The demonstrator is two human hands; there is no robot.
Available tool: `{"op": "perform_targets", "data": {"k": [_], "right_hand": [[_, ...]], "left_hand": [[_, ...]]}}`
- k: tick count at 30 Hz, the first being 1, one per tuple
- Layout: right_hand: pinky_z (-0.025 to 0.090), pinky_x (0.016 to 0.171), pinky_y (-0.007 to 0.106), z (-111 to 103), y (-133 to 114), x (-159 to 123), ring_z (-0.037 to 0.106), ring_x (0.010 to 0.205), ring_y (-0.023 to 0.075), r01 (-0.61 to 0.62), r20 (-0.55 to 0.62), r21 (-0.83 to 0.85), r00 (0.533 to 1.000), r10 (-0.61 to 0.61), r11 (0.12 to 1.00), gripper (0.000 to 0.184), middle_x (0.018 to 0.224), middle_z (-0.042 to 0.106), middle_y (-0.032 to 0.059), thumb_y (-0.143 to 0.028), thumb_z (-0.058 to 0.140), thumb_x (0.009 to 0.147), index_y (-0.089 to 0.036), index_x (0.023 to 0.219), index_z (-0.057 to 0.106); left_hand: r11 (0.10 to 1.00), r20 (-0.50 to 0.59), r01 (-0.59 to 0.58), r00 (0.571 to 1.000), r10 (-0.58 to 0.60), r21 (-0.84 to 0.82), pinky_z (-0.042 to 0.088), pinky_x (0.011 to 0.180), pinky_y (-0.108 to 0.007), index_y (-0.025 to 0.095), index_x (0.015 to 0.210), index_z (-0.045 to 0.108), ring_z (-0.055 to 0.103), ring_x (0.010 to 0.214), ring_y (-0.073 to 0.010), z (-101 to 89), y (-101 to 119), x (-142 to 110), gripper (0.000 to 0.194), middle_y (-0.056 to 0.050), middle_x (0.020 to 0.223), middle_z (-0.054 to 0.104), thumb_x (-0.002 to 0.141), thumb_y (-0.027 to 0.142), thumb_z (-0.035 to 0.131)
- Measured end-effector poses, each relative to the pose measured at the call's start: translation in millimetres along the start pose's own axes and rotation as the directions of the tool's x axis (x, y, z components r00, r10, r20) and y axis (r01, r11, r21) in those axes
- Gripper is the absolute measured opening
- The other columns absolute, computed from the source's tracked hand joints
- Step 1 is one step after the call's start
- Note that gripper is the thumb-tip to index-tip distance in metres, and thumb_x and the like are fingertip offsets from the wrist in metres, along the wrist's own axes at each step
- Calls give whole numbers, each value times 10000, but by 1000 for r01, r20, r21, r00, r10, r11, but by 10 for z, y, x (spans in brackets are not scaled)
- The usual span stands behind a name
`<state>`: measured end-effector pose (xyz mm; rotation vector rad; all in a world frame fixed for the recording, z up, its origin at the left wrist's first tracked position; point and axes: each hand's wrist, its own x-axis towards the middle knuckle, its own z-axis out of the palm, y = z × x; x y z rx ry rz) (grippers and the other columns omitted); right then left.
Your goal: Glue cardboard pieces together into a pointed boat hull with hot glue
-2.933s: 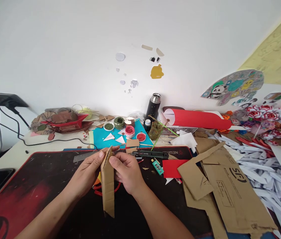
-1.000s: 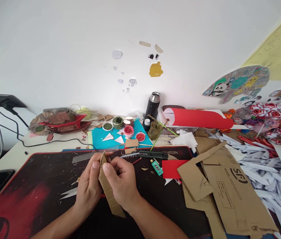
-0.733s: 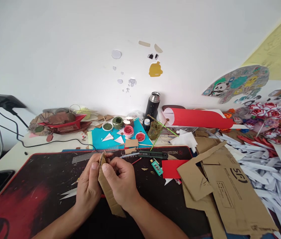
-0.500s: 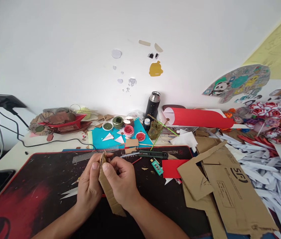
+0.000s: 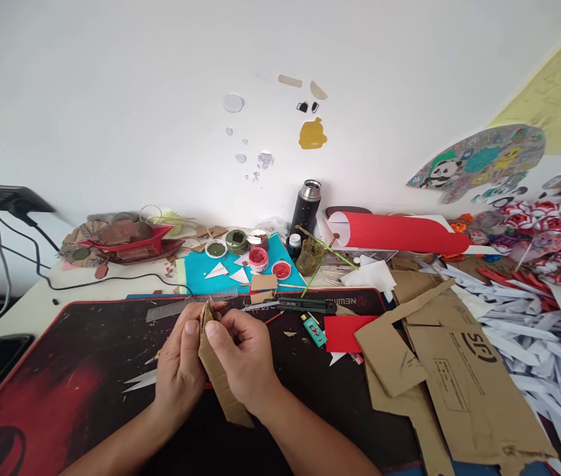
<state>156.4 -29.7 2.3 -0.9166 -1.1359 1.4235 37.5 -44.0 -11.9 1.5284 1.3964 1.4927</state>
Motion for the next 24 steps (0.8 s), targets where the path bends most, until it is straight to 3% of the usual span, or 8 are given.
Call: {"op": "perform_targets", "data": {"k": [13,24], "right_hand": [[302,547,267,-16,25,14,338,592,119,11,6,8,1000,-11,1000,520,625,434,-50,-601,741,954,-212,674,537],[318,561,266,-48,45,37,348,598,119,8,-2,38,1000,-8,999,541,633,439,-51,-633,749,948,-209,679,547]], "left_hand": [[999,-3,-43,999,43,14,589,980,-322,211,1173,776,755,1101,-217,3,-20,16,455,-99,1210,793,1182,466,399],[997,154,38,988,-26,-70,554,1088,-377,239,1267,810,722,1208,-255,-59,-3,118,474,-96,1295,786,1157,524,448]]}}
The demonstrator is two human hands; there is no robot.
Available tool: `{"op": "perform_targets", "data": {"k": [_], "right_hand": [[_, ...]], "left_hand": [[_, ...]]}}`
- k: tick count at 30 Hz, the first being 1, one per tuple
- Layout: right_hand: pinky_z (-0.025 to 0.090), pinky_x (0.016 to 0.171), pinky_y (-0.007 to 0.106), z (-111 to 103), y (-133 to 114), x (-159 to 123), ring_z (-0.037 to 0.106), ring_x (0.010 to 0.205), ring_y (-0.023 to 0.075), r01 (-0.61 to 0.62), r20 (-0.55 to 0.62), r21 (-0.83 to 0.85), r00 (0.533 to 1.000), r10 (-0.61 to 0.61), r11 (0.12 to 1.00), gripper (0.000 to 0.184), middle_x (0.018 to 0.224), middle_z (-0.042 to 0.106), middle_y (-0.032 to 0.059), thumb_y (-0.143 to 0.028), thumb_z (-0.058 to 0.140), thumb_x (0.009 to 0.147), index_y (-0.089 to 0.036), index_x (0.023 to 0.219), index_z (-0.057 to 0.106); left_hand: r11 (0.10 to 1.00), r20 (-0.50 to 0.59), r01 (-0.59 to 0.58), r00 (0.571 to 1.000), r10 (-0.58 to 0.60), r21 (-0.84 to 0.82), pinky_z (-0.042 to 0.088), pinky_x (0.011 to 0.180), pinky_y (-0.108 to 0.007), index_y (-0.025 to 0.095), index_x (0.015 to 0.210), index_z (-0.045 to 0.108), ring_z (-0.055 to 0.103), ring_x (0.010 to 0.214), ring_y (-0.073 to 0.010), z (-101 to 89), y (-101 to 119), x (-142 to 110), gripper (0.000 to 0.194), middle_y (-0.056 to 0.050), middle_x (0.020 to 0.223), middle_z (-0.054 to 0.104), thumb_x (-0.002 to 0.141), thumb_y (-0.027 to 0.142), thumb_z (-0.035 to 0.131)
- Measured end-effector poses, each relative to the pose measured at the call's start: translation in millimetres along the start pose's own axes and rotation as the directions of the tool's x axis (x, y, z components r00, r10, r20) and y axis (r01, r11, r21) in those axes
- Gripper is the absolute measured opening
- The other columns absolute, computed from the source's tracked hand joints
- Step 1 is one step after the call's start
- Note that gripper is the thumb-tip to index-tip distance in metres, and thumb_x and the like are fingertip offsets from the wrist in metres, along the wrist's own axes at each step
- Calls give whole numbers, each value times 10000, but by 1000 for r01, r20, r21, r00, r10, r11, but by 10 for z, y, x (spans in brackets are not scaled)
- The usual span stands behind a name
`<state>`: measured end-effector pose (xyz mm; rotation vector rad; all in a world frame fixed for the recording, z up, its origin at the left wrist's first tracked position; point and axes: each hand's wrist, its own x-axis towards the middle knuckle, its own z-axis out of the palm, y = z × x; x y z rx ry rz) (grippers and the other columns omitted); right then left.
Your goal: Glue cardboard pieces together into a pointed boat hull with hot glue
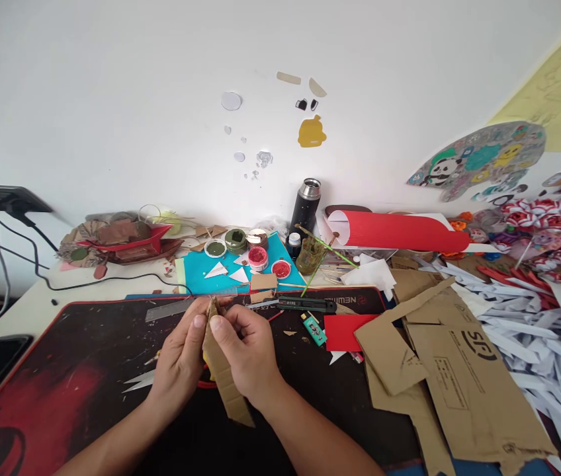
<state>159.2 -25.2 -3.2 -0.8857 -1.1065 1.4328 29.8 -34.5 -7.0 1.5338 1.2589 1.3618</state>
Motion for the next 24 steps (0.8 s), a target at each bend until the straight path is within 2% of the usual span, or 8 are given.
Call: {"op": "perform_targets", "data": {"k": [6,13,18,24], "right_hand": [[293,556,270,-12,-9,14,319,597,117,-22,8,28,1000,21,999,565,636,413,-58,-659,757,935,-214,677,524],[285,560,276,-12,4,2,330,597,120,-17,16,43,1000,17,999,548,638,424,-53,-635,757,948,-216,685,521],[282,557,279,-10,-5,-15,323,601,121,-18,17,23,1000,18,1000,555,640,414,-55,-649,748,949,-218,686,515],[288,559,278,4,-51,-23,324,599,121,11,16,-23,1000,-10,1000,570,628,407,-56,-663,730,951,-217,671,513]], "left_hand": [[988,75,115,991,-108,-106,529,1125,-403,249,1258,843,689,1258,-287,-44,-26,38,476,-102,1331,768,1114,581,534],[931,121,237,970,-211,-279,447,1224,-447,232,1298,826,638,1344,-319,9,-99,7,488,-112,1388,741,1108,584,546],[932,91,232,972,-215,-278,466,1208,-445,226,1293,820,655,1312,-315,18,-130,-41,482,-115,1425,718,1111,575,541],[960,38,169,986,-165,-224,496,1171,-420,247,1237,835,664,1267,-293,13,-44,-42,460,-95,1370,740,1109,579,544]]}}
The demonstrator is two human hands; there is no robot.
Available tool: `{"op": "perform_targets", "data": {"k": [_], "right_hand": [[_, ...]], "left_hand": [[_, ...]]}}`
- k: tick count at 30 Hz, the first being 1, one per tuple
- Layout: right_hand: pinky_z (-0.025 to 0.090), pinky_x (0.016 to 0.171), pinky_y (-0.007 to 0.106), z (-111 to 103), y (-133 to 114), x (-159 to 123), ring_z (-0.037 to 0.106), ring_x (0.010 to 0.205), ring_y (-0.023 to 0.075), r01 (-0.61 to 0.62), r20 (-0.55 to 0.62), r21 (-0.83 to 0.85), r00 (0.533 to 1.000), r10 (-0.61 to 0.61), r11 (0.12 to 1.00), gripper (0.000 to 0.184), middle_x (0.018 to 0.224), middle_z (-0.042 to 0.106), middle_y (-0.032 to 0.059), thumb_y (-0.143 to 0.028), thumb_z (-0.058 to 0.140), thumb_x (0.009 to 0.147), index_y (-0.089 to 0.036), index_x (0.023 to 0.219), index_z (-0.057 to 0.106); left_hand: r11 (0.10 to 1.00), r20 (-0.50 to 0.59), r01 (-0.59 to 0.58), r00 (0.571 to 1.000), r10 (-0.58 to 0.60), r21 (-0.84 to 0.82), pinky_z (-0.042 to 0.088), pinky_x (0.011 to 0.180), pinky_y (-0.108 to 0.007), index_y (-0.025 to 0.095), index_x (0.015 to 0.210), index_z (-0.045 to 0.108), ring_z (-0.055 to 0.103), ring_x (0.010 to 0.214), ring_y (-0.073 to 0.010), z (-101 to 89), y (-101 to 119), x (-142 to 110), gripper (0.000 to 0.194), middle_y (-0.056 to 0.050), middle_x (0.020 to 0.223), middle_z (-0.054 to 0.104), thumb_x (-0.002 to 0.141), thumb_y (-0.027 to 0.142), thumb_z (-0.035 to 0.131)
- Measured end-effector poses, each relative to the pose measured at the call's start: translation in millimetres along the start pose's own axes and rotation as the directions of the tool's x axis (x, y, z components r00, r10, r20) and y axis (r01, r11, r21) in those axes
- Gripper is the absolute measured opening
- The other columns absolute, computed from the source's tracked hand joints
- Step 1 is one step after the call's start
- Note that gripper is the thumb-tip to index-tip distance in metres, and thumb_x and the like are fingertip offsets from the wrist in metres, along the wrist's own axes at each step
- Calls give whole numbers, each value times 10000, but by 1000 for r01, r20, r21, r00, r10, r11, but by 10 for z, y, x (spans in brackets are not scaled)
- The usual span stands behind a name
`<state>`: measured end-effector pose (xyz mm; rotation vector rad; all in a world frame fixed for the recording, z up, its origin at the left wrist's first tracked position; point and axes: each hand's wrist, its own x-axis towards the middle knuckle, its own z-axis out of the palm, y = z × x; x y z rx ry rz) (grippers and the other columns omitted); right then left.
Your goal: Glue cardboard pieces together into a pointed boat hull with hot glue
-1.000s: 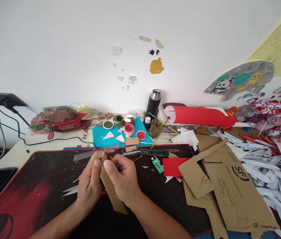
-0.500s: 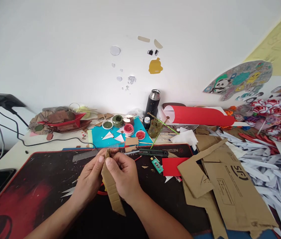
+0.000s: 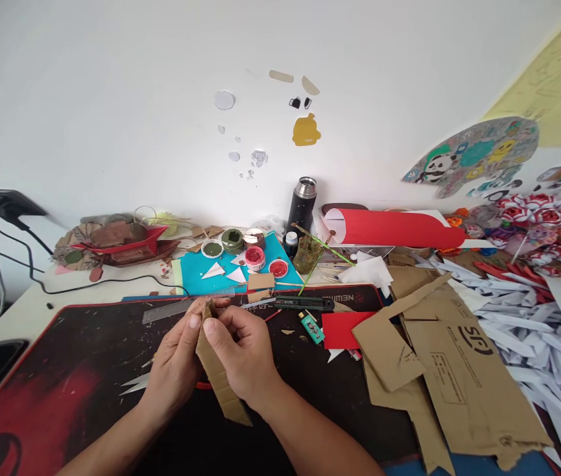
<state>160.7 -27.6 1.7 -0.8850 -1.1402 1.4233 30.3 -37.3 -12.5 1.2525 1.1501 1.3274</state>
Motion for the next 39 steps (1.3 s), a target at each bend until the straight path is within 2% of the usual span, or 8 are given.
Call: {"op": "perform_targets", "data": {"k": [5,12,19,32,39], "right_hand": [[312,568,278,12,-45,-6,331,599,125,10,0,-36,1000,-10,999,592,625,408,-51,-681,715,952,-221,652,495],[331,574,279,22,-23,-44,361,597,127,12,12,-25,1000,-12,1000,553,636,440,-47,-643,715,970,-219,671,524],[310,562,274,37,-19,-62,338,598,123,53,8,-24,999,-53,998,529,633,418,-53,-584,719,984,-219,666,506],[332,567,279,55,-30,-58,335,597,128,38,-3,-26,999,-38,999,556,630,422,-48,-645,711,965,-220,661,518],[337,573,281,63,-11,-74,359,605,129,40,-1,-25,999,-40,999,546,643,440,-43,-631,707,971,-216,665,527]], "left_hand": [[999,-32,-33,999,34,27,528,1147,-442,257,1236,836,686,1229,-292,24,43,-27,456,-98,1316,757,1115,574,532],[995,-74,-84,993,88,56,564,1063,-369,258,1217,844,696,1185,-263,38,32,-67,445,-92,1260,763,1123,558,530],[997,-117,-69,991,71,26,547,1064,-347,261,1221,839,678,1187,-256,50,-5,-119,424,-84,1280,745,1124,544,539],[996,-144,-67,987,75,64,553,1049,-384,251,1242,829,668,1198,-277,59,-36,-140,444,-92,1289,735,1132,543,512],[997,-177,-69,981,75,36,555,990,-337,248,1176,841,677,1142,-254,89,-59,-167,442,-80,1257,736,1134,539,512]]}}
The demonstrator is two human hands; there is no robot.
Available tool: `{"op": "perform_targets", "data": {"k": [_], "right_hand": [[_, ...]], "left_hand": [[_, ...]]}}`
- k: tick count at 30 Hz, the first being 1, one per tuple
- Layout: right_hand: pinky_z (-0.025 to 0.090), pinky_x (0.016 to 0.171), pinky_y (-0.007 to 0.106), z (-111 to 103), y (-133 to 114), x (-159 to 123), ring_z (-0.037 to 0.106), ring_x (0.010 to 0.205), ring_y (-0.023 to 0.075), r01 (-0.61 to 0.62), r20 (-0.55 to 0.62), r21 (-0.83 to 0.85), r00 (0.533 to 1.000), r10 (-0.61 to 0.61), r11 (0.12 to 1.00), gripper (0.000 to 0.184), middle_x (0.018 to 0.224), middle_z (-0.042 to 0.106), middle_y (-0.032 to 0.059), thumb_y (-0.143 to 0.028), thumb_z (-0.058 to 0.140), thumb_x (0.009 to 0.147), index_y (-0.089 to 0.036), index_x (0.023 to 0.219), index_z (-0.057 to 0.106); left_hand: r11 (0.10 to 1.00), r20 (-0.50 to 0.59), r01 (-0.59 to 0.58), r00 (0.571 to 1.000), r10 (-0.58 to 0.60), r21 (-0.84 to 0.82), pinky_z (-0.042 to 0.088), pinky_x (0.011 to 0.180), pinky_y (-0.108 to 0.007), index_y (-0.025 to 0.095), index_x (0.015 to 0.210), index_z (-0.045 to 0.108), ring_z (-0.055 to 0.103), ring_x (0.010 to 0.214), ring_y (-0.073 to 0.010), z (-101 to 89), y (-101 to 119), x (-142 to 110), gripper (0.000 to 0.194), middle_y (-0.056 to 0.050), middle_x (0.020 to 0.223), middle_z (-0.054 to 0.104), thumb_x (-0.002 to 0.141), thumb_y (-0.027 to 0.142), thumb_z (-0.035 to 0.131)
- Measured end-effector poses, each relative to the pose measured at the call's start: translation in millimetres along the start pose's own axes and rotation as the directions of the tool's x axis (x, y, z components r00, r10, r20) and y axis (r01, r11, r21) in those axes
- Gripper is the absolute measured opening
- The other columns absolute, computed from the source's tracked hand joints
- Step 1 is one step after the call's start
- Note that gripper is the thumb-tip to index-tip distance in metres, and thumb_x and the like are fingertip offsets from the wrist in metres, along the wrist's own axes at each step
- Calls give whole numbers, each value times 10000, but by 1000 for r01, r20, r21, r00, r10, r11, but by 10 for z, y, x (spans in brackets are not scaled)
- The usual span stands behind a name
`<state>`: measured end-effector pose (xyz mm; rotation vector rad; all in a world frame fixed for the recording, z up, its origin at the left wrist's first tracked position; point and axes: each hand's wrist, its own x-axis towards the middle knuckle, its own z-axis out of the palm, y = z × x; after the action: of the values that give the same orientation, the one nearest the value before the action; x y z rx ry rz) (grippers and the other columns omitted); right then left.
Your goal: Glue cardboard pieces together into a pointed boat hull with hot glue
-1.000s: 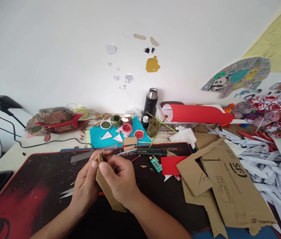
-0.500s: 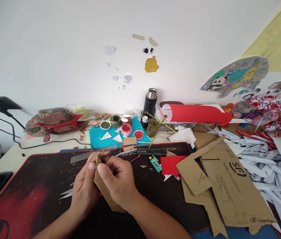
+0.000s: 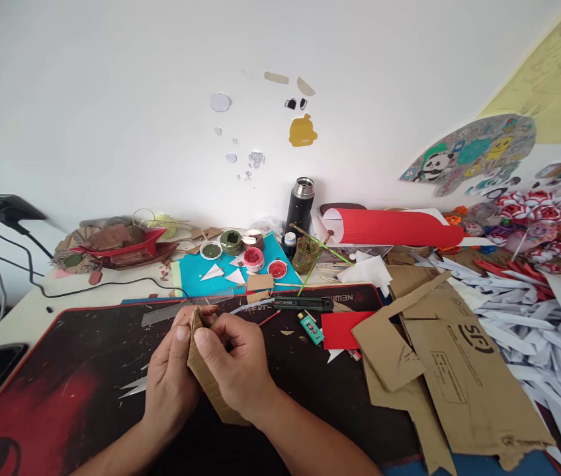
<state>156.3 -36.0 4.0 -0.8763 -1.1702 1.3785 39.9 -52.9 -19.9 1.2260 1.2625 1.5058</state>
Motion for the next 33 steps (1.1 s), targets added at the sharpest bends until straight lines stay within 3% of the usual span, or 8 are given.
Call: {"op": "perform_targets", "data": {"k": [8,22,29,33], "right_hand": [[355,582,285,10,-4,5,363,607,132,9,-9,-13,1000,-9,1000,573,641,450,-40,-669,701,962,-218,655,523],[349,591,287,3,20,-5,378,618,133,3,-10,7,1000,-3,1000,526,655,462,-39,-610,713,970,-216,669,538],[333,592,288,5,26,-14,367,623,132,7,3,33,1000,-7,999,499,662,449,-42,-569,722,978,-215,678,537],[330,590,285,5,27,-13,368,624,131,4,7,43,1000,-4,999,497,662,449,-43,-562,720,984,-214,681,535]], "left_hand": [[999,-33,37,999,-37,-2,565,939,-338,238,1222,816,697,1029,-247,-8,-14,-34,457,-84,1175,745,1119,575,525],[1000,-14,9,1000,-9,-1,551,945,-326,239,1140,829,671,1028,-235,2,-3,-23,450,-85,1217,724,1134,549,503],[1000,-10,8,1000,-8,15,546,921,-324,237,1103,834,650,993,-238,3,9,-20,460,-73,1086,705,1131,556,504],[1000,11,-1,1000,1,-18,528,926,-303,252,1141,834,632,1010,-225,0,-1,-18,432,-66,1109,687,1147,512,490]]}}
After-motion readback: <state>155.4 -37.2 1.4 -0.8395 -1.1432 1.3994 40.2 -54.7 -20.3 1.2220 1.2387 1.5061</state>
